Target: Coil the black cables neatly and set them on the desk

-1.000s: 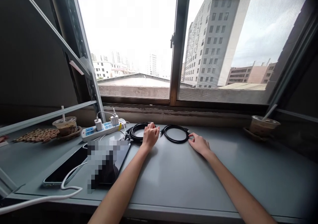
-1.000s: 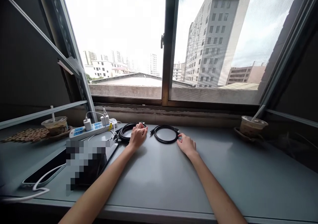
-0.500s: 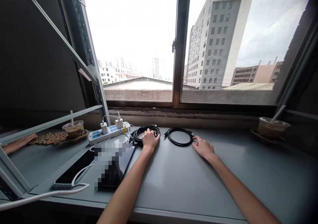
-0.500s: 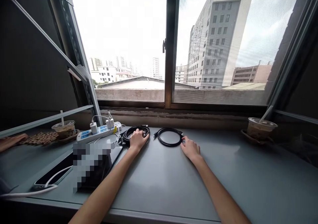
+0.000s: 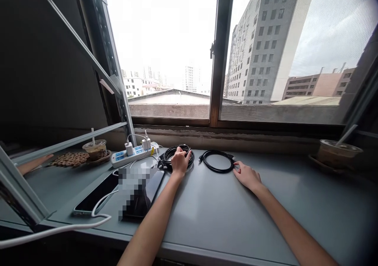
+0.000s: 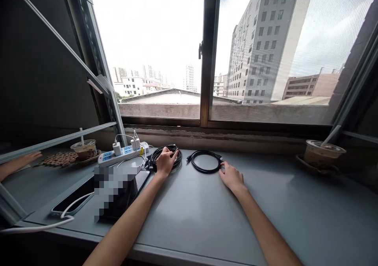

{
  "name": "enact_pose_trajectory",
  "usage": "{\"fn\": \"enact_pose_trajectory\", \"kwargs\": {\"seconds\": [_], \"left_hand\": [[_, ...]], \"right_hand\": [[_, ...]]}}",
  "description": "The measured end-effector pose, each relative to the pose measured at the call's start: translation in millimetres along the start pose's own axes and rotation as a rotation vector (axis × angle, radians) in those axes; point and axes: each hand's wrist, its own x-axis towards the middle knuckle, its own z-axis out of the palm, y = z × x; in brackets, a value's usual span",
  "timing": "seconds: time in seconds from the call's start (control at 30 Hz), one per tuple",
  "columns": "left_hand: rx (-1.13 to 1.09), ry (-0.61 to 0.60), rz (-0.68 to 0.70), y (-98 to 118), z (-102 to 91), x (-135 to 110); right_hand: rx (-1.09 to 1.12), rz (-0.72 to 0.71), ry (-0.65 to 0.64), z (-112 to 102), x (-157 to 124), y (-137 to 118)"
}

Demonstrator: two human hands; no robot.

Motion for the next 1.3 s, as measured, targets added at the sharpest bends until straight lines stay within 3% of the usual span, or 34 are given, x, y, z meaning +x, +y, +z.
{"fn": "enact_pose_trajectory", "kwargs": {"seconds": [0.1,0.33,0.47,0.6,0.83,1.17,1.3], "left_hand": [[-0.050,0.100,-0.045,0,-1.8,2],[-0.199,0.488,-0.250,-4,-14.4,15],[-0.319,0.614,-0.192,-4,-20.2,21],[-0.389,0.635,-0.087,5,-23.6,19],[-0.353,0.470,0.083,21,-22.7,6],[-0.136,-0.051,0.476,31,-0.3,-20],[-0.083,-0.193,0.510,32,4.7,-25]], "right_hand": [[-0.003,0.000,-0.001,0,0,1],[-0.017,0.004,-0.018,-1,0,1],[-0.018,0.001,-0.024,-2,-1,1],[-0.015,0.010,-0.034,-3,-1,0],[-0.029,0.028,-0.049,-5,-3,-3],[-0.026,0.030,-0.064,-8,-5,-7],[-0.026,0.030,-0.065,-7,-5,-6]]}}
